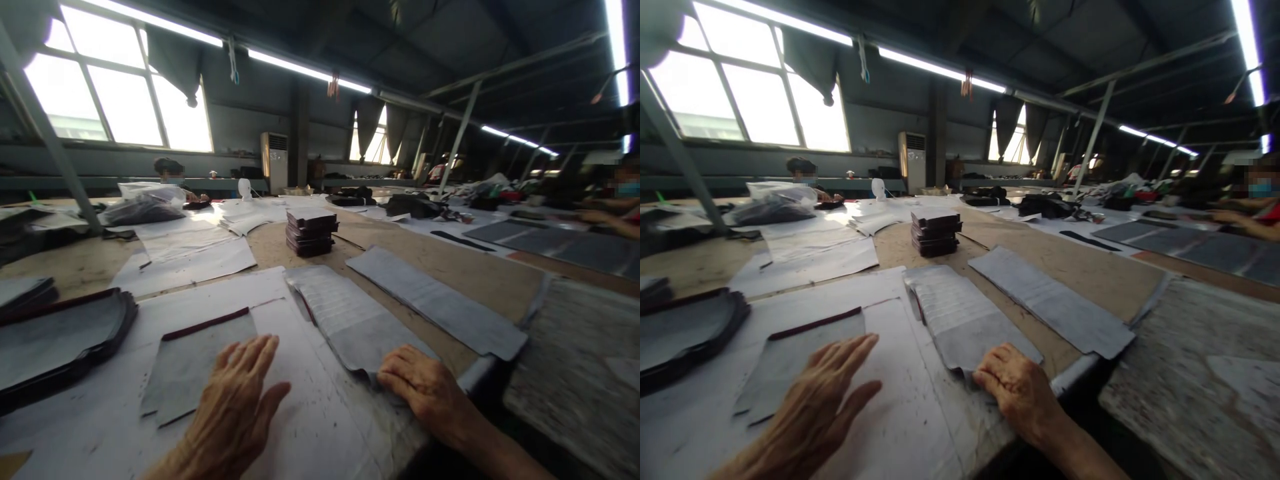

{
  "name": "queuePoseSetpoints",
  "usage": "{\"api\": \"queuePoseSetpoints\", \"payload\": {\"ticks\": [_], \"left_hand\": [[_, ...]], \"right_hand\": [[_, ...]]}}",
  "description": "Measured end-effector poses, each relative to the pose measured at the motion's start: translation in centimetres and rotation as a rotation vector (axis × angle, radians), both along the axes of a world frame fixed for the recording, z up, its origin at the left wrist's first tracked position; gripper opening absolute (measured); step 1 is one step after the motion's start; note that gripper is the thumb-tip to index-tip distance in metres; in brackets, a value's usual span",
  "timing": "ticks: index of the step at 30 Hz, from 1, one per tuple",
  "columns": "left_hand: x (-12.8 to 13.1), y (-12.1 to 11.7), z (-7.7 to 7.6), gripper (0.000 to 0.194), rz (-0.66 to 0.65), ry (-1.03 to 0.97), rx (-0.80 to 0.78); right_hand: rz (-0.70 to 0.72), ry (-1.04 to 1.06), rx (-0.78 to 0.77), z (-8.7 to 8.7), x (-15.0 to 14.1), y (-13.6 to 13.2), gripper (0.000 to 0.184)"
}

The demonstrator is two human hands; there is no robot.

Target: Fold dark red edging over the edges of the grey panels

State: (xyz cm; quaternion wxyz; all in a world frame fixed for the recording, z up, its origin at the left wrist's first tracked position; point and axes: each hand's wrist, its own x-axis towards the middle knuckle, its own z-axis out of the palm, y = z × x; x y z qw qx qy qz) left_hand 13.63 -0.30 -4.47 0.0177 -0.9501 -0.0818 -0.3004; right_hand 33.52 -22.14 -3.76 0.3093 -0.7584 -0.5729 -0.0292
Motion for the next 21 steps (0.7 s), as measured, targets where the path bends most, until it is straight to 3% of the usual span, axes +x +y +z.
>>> {"api": "queuePoseSetpoints", "payload": {"ticks": [3,7,11,14,18,21], "left_hand": [[1.5,-3.1,0.9,0.032,-0.26,0.038,-0.152],[3.7,-5.6,1.1,0.033,-0.404,0.109,-0.269],[5.3,-6.4,0.6,0.031,-0.395,0.165,-0.372],[5.9,-6.5,0.1,0.037,-0.371,0.172,-0.376],[6.4,-6.2,-1.5,0.044,-0.369,0.11,-0.244],[7.0,-5.6,-3.2,0.044,-0.335,-0.008,-0.16]], "right_hand": [[-0.041,0.104,-0.014,0.3,0.3,0.1,0.027],[-0.054,0.157,-0.015,0.2,0.8,0.3,0.027],[-0.053,0.195,-0.027,0.3,0.7,0.1,0.029],[-0.022,0.182,-0.061,0.5,0.2,-0.8,0.018],[0.01,0.12,-0.07,0.5,-0.7,-2.0,0.038],[-0.017,0.147,-0.065,0.6,-0.8,-2.0,0.013]]}}
